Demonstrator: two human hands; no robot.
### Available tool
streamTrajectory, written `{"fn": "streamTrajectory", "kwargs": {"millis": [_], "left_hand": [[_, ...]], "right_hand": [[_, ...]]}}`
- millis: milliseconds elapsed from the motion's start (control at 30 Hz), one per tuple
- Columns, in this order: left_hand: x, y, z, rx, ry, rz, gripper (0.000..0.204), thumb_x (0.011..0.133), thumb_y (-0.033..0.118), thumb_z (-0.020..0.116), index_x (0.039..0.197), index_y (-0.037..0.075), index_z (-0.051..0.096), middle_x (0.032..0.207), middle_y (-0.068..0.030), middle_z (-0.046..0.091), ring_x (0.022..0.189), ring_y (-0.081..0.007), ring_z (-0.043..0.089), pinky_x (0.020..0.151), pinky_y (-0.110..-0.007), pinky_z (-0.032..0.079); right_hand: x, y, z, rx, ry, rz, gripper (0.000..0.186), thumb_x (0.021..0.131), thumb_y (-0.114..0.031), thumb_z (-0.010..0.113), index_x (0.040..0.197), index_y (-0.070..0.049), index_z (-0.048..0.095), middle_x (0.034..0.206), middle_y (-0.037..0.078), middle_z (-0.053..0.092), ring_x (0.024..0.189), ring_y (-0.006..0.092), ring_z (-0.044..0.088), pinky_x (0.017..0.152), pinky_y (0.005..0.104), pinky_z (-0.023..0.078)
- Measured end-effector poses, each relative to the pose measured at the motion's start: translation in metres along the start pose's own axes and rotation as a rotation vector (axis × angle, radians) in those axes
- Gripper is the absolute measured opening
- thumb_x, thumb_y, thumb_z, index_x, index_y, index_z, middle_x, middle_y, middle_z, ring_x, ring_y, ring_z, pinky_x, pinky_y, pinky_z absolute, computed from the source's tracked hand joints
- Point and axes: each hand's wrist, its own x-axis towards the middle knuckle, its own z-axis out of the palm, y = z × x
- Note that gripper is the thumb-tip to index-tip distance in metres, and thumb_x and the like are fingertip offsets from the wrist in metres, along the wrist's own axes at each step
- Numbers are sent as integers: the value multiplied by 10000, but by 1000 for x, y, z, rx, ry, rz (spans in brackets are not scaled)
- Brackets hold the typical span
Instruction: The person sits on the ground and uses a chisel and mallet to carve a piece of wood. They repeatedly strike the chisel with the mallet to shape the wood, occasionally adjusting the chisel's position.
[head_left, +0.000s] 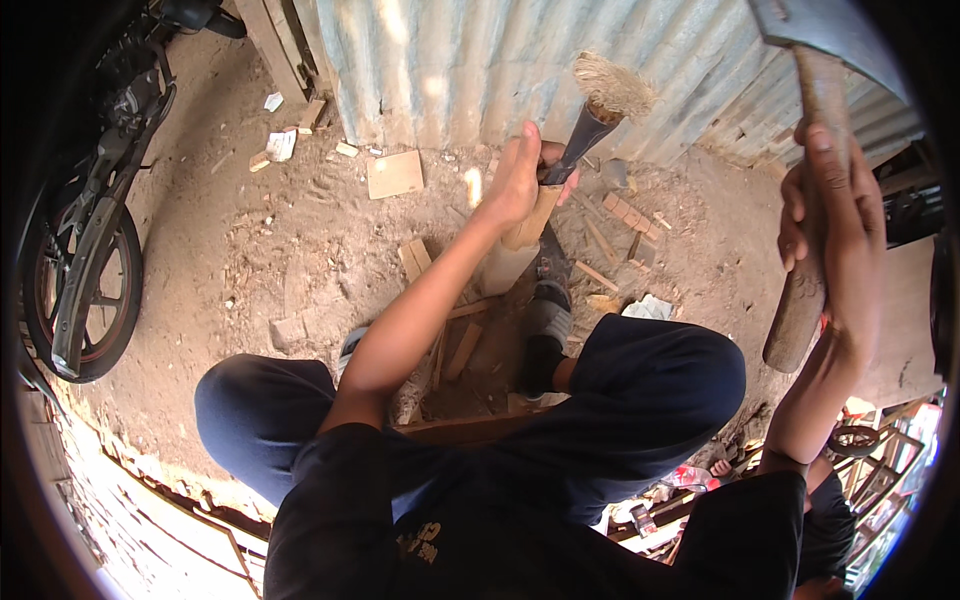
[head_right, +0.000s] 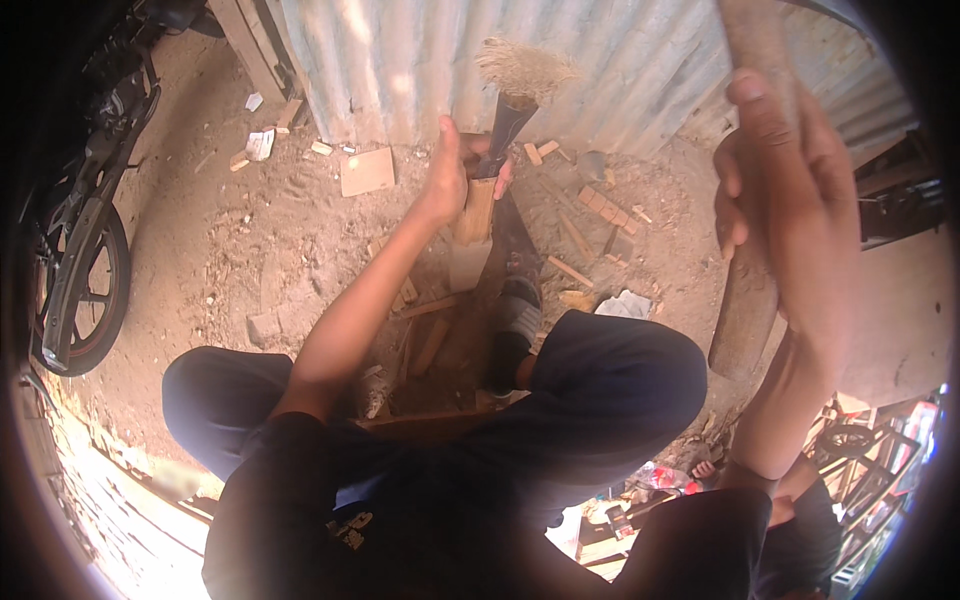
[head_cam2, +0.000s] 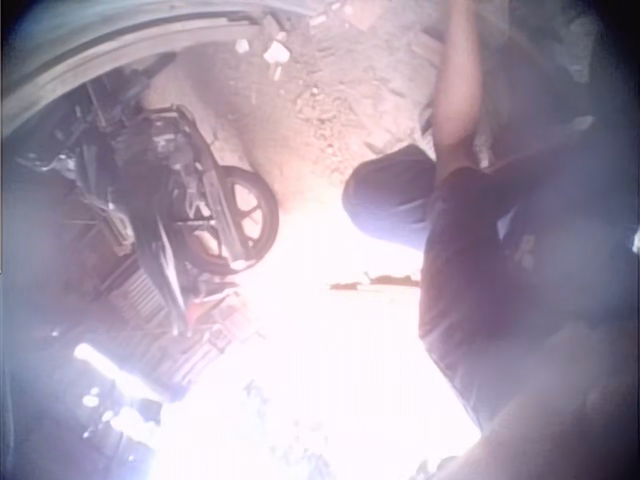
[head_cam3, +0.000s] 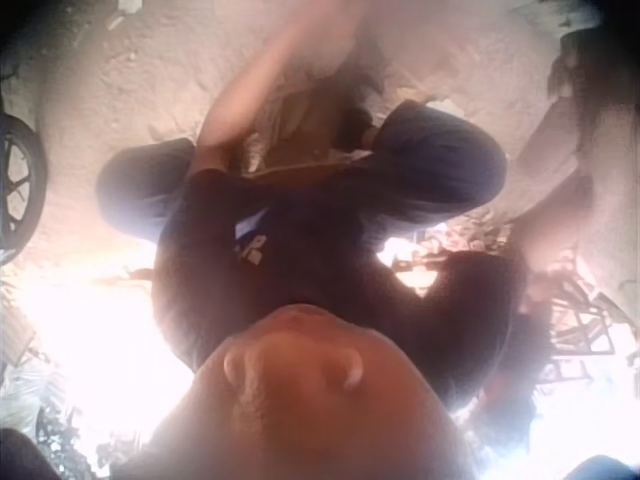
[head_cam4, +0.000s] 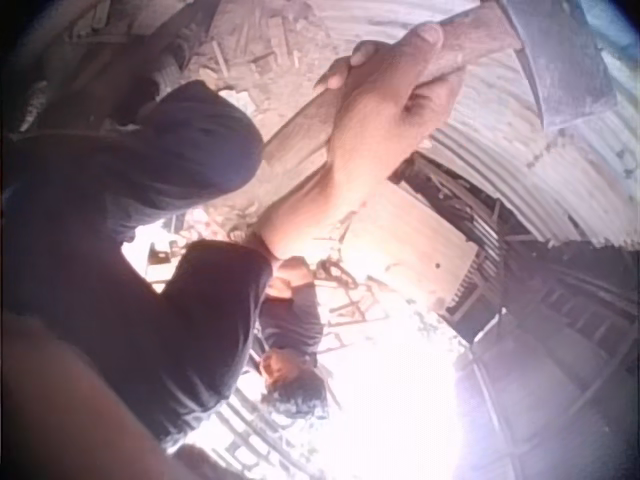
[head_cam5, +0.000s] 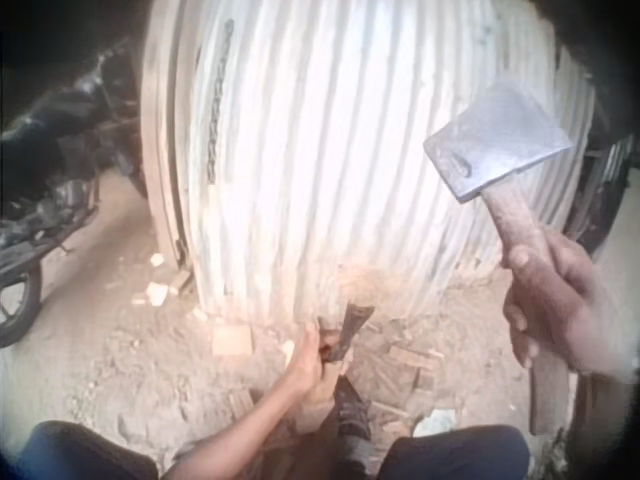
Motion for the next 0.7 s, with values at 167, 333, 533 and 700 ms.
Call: {"fn": "streamTrajectory", "kwargs": {"millis": [167,333,533,700], "left_hand": [[3,5,5,-60,-13,-27,982,938,779,74,838,-12,647,653,-67,568,586,-172,553,636,-316,461],[3,7,5,-42,19,-8,882,993,718,169,971,-2,678,690,-37,592,659,-138,557,661,-295,456],[9,-6,5,-50,12,65,977,932,790,71,1134,13,627,935,-66,628,675,-160,590,633,-308,495],[7,-7,1,-111,112,38,1025,906,814,34,1200,8,595,1013,-72,621,686,-160,579,635,-311,496]], "right_hand": [[-2,13,19,-74,-292,91,346,1022,-357,563,1082,-18,596,641,-5,490,438,59,443,418,197,348],[-9,-13,14,-10,-70,121,392,983,-392,604,1058,-8,629,640,4,513,448,66,446,437,216,339],[4,0,12,11,19,-119,399,999,-369,584,1177,-12,597,636,-4,499,464,53,456,438,203,351],[4,37,15,-194,-335,14,331,1018,-322,585,1123,-8,589,655,-9,486,470,63,444,445,225,364]]}}
